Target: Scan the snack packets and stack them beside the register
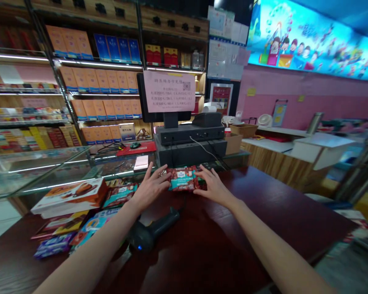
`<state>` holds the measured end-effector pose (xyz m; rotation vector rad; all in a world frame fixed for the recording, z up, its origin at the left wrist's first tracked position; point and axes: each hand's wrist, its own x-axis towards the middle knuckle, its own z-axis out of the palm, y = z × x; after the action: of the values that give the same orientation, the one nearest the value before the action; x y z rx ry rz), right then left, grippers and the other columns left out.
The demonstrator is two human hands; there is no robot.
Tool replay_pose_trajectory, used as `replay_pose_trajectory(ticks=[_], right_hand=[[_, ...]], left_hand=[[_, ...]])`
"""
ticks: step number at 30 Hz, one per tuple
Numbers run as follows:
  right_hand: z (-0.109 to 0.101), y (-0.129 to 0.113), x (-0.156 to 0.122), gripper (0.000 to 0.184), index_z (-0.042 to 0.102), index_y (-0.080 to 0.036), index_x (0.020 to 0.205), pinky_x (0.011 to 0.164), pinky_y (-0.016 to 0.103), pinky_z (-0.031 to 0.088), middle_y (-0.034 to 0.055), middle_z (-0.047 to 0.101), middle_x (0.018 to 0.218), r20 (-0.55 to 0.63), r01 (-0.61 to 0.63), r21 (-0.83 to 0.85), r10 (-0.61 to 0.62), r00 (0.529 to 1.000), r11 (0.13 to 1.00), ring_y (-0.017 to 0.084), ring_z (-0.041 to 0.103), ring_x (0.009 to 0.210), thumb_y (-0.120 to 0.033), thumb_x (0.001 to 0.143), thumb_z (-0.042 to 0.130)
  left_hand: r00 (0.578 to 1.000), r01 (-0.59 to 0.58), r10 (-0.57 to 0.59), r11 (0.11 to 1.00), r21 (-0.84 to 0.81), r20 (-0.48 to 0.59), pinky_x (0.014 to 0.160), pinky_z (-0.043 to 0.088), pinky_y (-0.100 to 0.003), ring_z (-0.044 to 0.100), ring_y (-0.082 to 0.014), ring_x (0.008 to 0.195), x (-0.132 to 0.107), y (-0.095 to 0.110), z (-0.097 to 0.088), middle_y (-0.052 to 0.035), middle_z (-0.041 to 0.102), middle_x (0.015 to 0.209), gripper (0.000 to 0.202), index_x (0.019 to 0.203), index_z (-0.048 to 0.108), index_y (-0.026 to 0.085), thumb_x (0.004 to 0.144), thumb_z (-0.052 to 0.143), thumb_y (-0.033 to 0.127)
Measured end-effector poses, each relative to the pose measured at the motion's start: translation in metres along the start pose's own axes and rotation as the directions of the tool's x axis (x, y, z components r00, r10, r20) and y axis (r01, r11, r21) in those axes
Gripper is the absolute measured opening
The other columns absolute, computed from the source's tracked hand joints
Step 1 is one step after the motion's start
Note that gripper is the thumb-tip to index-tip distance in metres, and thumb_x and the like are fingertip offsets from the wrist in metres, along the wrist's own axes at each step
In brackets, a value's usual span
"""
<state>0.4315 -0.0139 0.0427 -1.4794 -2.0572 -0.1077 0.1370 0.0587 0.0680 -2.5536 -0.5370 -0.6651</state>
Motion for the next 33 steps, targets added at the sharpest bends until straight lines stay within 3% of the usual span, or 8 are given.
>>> replay_pose_trajectory(ticks=[7, 16, 28, 33], right_hand=[[-0.009, 0.028, 0.000, 0.059, 0.051, -0.024, 0.133, 0.121, 0.066, 0.014, 0.0153, 0.047, 0.155, 0.038, -0.085, -0.018, 0.086, 0.996, 0.996, 0.030, 0.023, 0.154, -0.046, 0.083, 0.072], [-0.017, 0.062, 0.005, 0.058, 0.051, -0.026, 0.133, 0.120, 0.067, 0.012, 0.0123, 0.048, 0.154, 0.102, -0.155, 0.033, 0.151, 0.983, 0.987, 0.031, 0.021, 0.154, -0.042, 0.082, 0.072], [-0.014, 0.080, 0.009, 0.059, 0.051, -0.025, 0.133, 0.120, 0.068, 0.009, 0.0127, 0.050, 0.153, 0.135, -0.233, 0.111, 0.217, 0.967, 0.966, 0.031, 0.020, 0.155, -0.040, 0.080, 0.072], [-0.013, 0.083, 0.011, 0.060, 0.051, -0.025, 0.134, 0.119, 0.068, 0.009, 0.0128, 0.049, 0.153, 0.160, -0.256, 0.128, 0.235, 0.959, 0.958, 0.032, 0.019, 0.155, -0.041, 0.080, 0.072]], left_hand=[[1.000, 0.006, -0.005, 0.999, -0.033, 0.019, 0.123, -0.002, -0.069, 0.032, -0.0300, 0.150, 0.031, 0.008, 0.017, 0.0005, 0.066, 0.135, 0.013, 0.099, 0.068, 0.027, 0.095, 0.058, 0.020], [0.997, 0.074, -0.074, 0.994, -0.076, -0.006, 0.123, 0.007, -0.068, 0.034, -0.0303, 0.148, 0.061, 0.020, 0.044, 0.0003, 0.064, 0.138, 0.014, 0.093, 0.070, 0.027, 0.096, 0.056, 0.028], [0.956, 0.290, -0.291, 0.934, -0.207, 0.026, 0.120, 0.020, -0.067, 0.039, -0.0311, 0.142, 0.068, 0.032, 0.070, -0.0012, 0.063, 0.138, 0.011, 0.091, 0.075, 0.031, 0.091, 0.064, 0.028], [0.947, 0.319, -0.318, 0.921, -0.224, 0.043, 0.119, 0.024, -0.063, 0.041, -0.0304, 0.140, 0.069, 0.033, 0.076, -0.0023, 0.064, 0.137, 0.013, 0.091, 0.076, 0.030, 0.092, 0.063, 0.029]])
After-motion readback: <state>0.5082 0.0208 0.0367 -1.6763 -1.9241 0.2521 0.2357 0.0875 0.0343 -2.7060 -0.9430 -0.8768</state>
